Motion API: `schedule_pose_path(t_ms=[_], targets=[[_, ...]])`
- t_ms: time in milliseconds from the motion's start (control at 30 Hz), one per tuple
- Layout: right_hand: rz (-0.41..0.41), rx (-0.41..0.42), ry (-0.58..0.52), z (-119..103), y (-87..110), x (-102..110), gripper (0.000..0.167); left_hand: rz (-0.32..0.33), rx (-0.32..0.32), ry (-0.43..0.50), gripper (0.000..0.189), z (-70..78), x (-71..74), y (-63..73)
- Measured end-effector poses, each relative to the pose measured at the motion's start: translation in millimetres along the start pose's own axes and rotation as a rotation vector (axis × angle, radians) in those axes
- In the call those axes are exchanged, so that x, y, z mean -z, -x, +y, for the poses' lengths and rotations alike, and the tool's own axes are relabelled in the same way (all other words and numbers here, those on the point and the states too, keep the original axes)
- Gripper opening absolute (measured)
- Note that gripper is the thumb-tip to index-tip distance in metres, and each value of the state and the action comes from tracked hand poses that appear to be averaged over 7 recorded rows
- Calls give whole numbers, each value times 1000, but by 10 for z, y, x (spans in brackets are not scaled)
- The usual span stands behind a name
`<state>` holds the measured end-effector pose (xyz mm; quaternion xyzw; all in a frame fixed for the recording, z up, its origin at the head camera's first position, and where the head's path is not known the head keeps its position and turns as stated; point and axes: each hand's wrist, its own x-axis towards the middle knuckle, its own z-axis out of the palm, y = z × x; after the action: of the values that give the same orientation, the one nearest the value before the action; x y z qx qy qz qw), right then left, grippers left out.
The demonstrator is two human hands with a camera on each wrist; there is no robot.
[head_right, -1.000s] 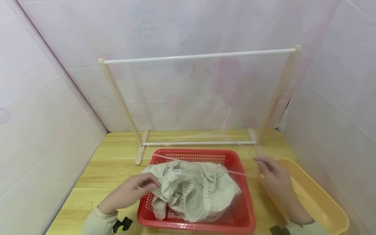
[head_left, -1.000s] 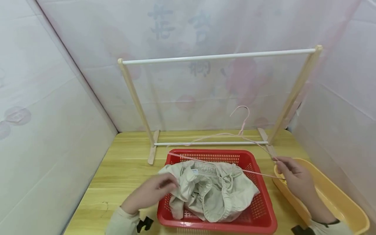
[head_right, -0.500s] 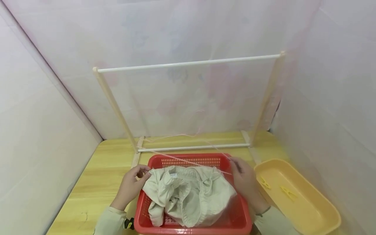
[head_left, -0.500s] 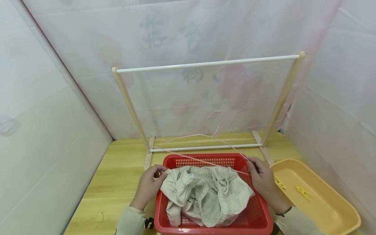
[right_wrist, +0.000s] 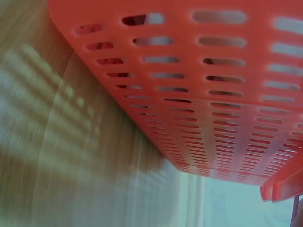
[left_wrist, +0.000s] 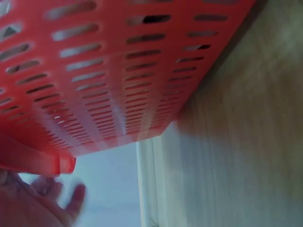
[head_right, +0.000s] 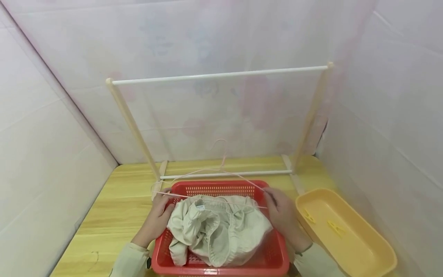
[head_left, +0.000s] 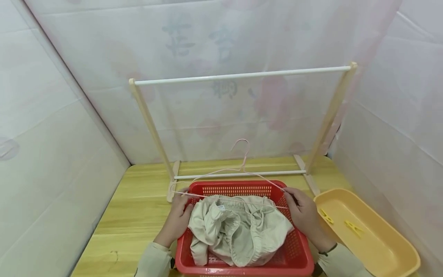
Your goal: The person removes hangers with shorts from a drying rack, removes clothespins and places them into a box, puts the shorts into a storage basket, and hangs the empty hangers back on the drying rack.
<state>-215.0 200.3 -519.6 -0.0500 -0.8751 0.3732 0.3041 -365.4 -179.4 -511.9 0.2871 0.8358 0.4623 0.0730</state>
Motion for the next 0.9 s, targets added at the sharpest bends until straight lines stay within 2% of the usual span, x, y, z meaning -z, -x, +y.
schedule_pose_path(t_ms=[200,300,367,467,567,700,800,900], targets=[[13,-23,-40,-25,27,4,22,-9,157,29,53,34,11,16],[35,1,-59,-13,13,22,24,-4,192,37,56,48,8,16],[65,46,-77,13,-23,52,26,0,205,43,56,50,0,14],[91,90,-64,21,-155,162,27,6,217,50,54,51,-13,16],[121,139,-39,11,-415,315,26,14,223,52,53,59,-17,17],[203,217,5,-12,-921,476,23,19,236,72,53,71,-16,13],[222,234,63,-93,-1321,555,18,22,252,94,53,70,-20,9],[205,229,147,-200,-1648,593,16,22,265,115,53,74,-24,17]])
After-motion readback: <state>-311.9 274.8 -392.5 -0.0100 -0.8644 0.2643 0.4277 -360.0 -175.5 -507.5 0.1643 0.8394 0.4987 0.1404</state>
